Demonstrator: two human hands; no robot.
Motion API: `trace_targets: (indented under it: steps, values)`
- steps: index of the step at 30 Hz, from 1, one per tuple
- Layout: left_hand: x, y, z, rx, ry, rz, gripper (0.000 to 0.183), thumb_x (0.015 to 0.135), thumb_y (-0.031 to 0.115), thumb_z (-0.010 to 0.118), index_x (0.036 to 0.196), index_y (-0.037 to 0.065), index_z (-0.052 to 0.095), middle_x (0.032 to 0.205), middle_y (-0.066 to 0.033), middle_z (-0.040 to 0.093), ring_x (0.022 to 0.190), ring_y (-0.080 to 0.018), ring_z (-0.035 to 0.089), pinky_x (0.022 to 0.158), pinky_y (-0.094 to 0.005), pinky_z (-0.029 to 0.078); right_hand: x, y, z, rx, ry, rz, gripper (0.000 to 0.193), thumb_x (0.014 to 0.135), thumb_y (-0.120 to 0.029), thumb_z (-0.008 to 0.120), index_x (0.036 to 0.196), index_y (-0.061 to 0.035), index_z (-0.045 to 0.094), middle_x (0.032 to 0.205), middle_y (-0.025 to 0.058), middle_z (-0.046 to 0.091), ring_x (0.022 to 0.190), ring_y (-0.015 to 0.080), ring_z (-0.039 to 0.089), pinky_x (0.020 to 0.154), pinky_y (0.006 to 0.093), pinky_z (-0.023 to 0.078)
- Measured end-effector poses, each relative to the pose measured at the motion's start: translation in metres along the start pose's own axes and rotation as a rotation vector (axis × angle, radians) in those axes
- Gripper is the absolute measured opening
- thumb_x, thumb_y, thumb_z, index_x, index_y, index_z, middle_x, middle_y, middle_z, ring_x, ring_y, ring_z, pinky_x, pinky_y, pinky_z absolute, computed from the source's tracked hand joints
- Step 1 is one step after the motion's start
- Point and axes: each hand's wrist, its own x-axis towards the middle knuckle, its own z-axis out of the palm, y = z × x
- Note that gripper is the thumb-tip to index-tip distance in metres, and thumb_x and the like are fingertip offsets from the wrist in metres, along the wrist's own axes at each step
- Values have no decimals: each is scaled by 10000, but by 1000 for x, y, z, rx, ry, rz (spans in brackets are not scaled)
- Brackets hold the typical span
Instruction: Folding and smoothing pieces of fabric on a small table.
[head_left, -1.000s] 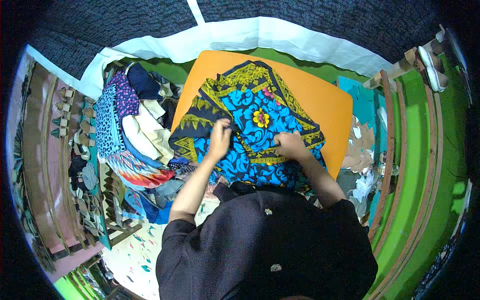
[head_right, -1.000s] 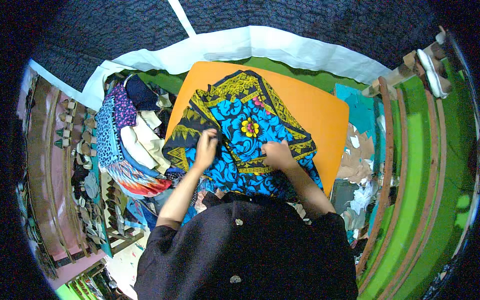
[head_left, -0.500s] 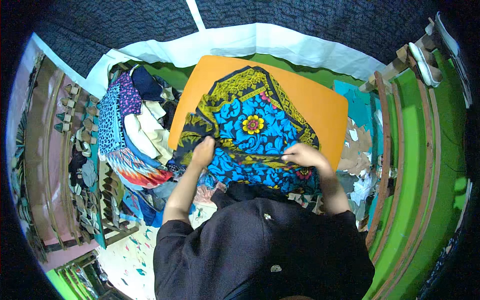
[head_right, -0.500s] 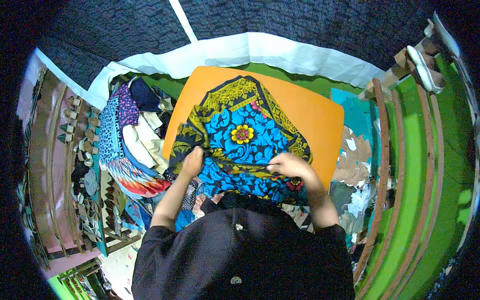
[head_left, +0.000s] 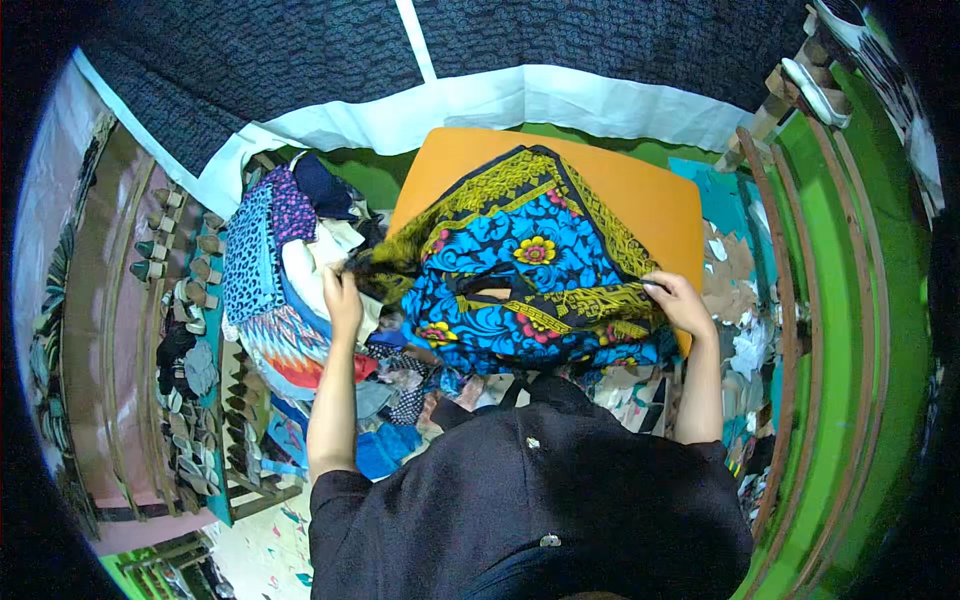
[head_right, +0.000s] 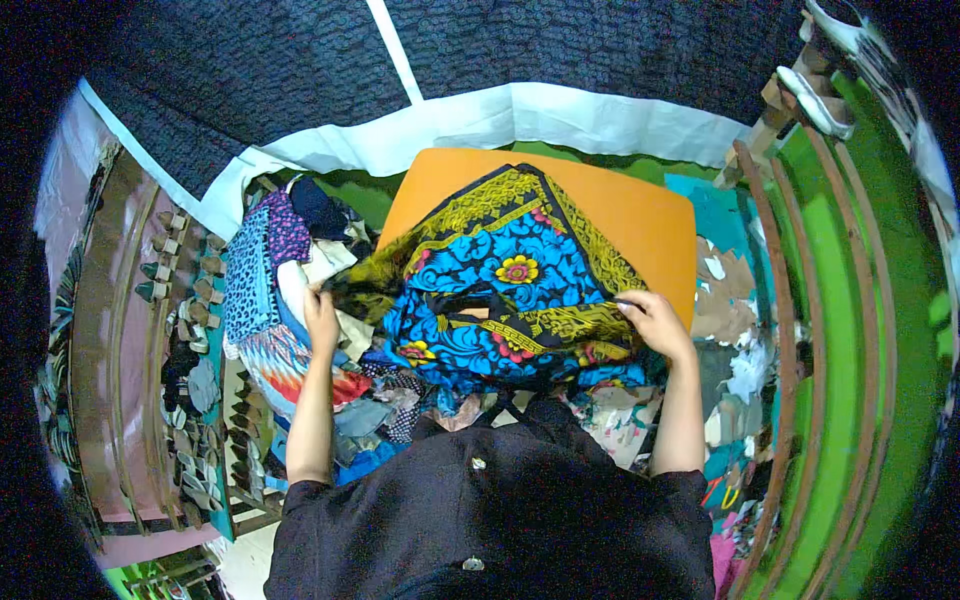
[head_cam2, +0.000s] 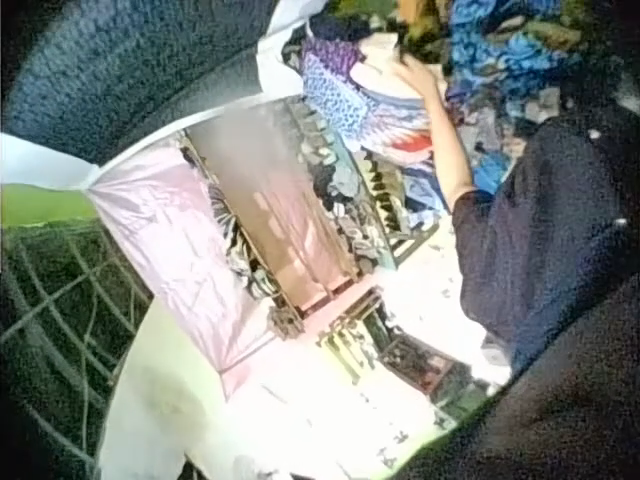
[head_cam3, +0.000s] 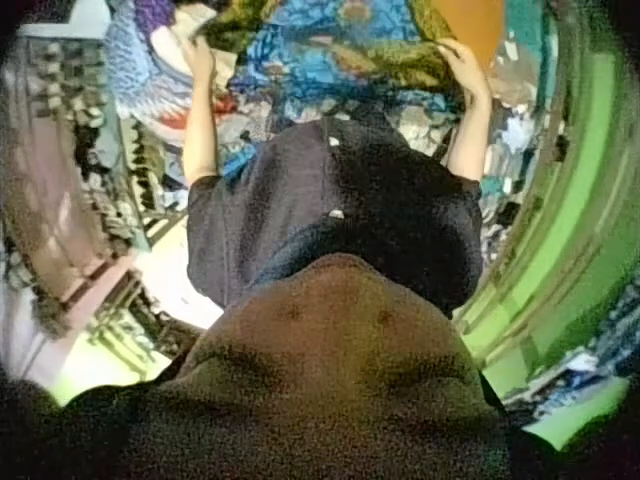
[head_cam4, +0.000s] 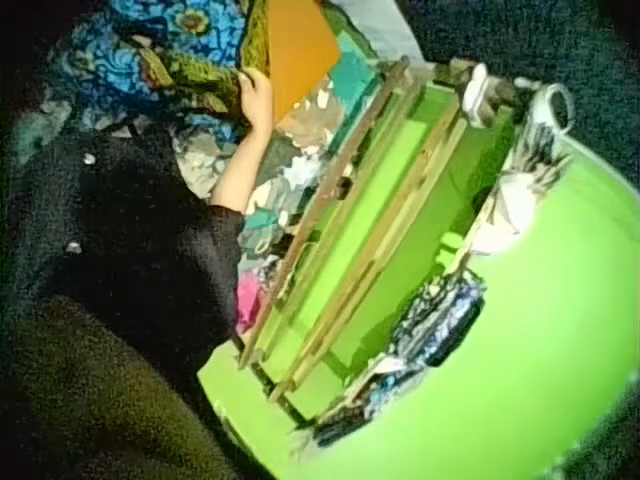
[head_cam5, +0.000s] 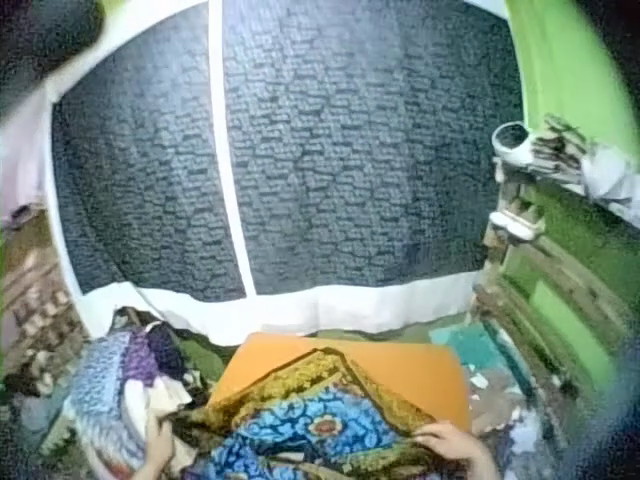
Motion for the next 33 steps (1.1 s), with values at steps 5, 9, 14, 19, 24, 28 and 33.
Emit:
trace_targets:
  steps: [5, 9, 14, 19, 24, 28, 33]
  values:
    - [78, -6, -80, -21, 290, 221, 153, 801, 0, 422, 933, -22, 496, 930, -119, 537, 882, -201, 500, 831, -292, 384, -34, -59, 4, 217, -271, -81, 189, 814, -109, 575, 935, 37, 585, 842, 38, 606, 782, 97, 540, 693, 235, 431]
    - [122, 30, -127, 85, 302, 344, 122, 814, 24, 434, 917, -36, 462, 928, -118, 533, 875, -188, 502, 825, -280, 381, -65, -72, -24, 32, -393, 28, 201, 836, -182, 564, 844, 12, 616, 727, 40, 589, 700, 85, 533, 632, 232, 428]
    - [144, 47, -136, 89, 439, 388, 120, 842, 76, 462, 896, -31, 449, 846, -114, 513, 803, -202, 482, 772, -303, 389, -56, -6, 52, -608, -426, 511, 604, 853, -526, 372, 1020, 17, 575, 1082, 235, 543, 1029, 329, 515, 898, 375, 376]
    - [128, 22, -168, -25, 609, 267, 161, 848, 89, 490, 910, -45, 425, 831, -105, 503, 756, -183, 476, 735, -280, 396, -59, 34, 57, -469, 323, 687, 939, 741, -340, 612, 1340, 47, 1, 1129, 299, 495, 999, 410, 527, 841, 426, 437]
    - [122, -12, -184, 108, 511, 35, 135, 864, 99, 501, 926, -8, 446, 742, -42, 499, 648, -116, 466, 589, -250, 393, -64, -51, 24, -503, 459, 695, 958, 712, -289, 635, 1377, -45, -10, 991, 239, 590, 893, 355, 588, 739, 396, 482]
    - [117, -24, -174, -331, 230, 15, 59, 888, 110, 471, 884, 71, 428, 714, -3, 484, 569, -78, 531, 492, -200, 386, -66, 56, 60, -816, 215, 682, 840, 680, -248, 635, 1341, -50, 155, 972, 210, 606, 866, 312, 611, 746, 391, 482]
    - [72, 4, -155, -339, -61, 64, 105, 899, 155, 479, 877, 71, 421, 743, 0, 465, 579, -70, 456, 544, -196, 405, -62, 58, 74, -803, 192, 803, 360, 722, -234, 614, 1003, -11, 580, 909, 174, 621, 821, 321, 601, 694, 377, 476]
